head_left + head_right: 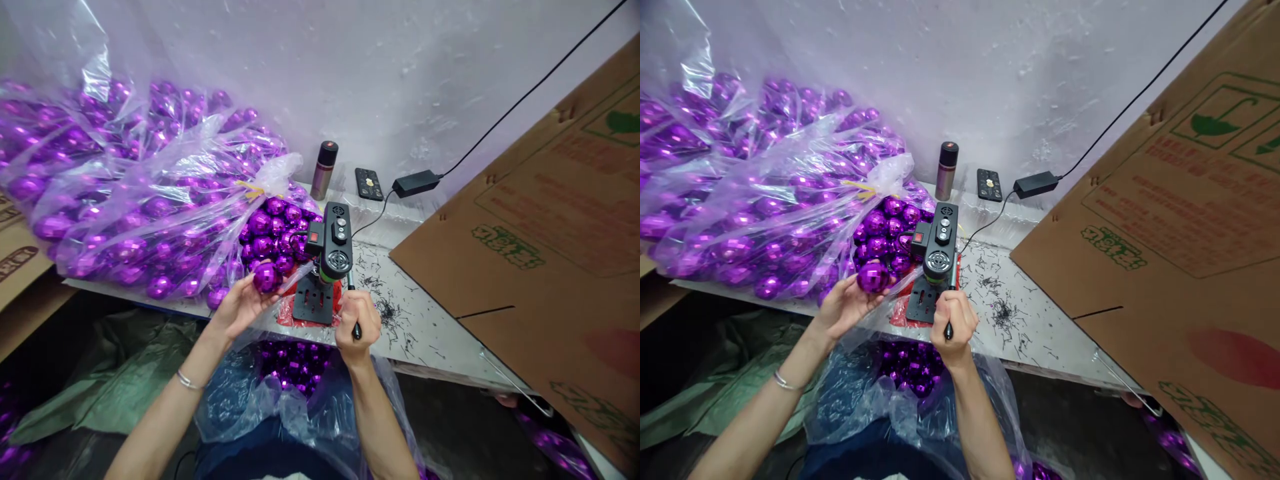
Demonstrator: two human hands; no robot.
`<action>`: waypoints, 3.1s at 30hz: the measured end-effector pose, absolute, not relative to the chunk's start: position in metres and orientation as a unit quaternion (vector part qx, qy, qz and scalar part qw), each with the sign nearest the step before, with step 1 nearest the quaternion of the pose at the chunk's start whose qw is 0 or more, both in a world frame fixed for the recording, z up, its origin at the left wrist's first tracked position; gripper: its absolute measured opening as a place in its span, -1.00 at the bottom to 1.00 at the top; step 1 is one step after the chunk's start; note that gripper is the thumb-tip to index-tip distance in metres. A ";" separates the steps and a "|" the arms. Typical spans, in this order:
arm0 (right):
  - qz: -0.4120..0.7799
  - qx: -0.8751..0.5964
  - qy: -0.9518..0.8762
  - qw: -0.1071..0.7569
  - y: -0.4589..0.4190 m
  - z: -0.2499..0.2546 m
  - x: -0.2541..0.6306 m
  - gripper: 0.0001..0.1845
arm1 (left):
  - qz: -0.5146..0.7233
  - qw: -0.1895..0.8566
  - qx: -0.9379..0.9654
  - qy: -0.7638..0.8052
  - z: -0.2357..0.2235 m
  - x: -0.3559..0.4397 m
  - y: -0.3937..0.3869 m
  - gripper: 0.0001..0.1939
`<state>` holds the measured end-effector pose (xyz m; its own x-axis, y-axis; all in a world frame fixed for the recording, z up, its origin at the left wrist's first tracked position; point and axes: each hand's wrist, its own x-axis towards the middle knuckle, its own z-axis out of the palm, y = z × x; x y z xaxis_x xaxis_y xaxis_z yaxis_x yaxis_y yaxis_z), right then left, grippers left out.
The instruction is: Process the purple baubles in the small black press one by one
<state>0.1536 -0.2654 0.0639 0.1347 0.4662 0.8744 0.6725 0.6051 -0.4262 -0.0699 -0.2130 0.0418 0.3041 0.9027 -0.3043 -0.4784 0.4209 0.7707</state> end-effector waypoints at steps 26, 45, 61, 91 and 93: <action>-0.047 -0.461 -0.665 0.586 -0.268 0.092 0.157 -0.73 | 0.392 0.292 0.701 0.519 -0.036 0.018 -0.207 -0.37; -0.058 -0.456 -0.665 0.588 -0.272 0.078 0.158 -0.71 | 0.409 0.314 0.720 0.464 -0.059 0.026 -0.209 -0.34; -0.127 -0.441 -0.628 0.628 -0.265 0.013 0.153 -0.67 | 0.430 0.309 0.714 0.458 -0.064 0.028 -0.210 -0.38; 0.002 -0.489 -0.582 0.650 -0.265 0.092 0.146 -0.65 | 0.457 0.302 0.692 0.470 -0.056 0.016 -0.244 -0.36; 0.005 -0.488 -0.584 0.649 -0.266 0.089 0.146 -0.64 | 0.459 0.295 0.686 0.480 -0.054 0.011 -0.255 -0.35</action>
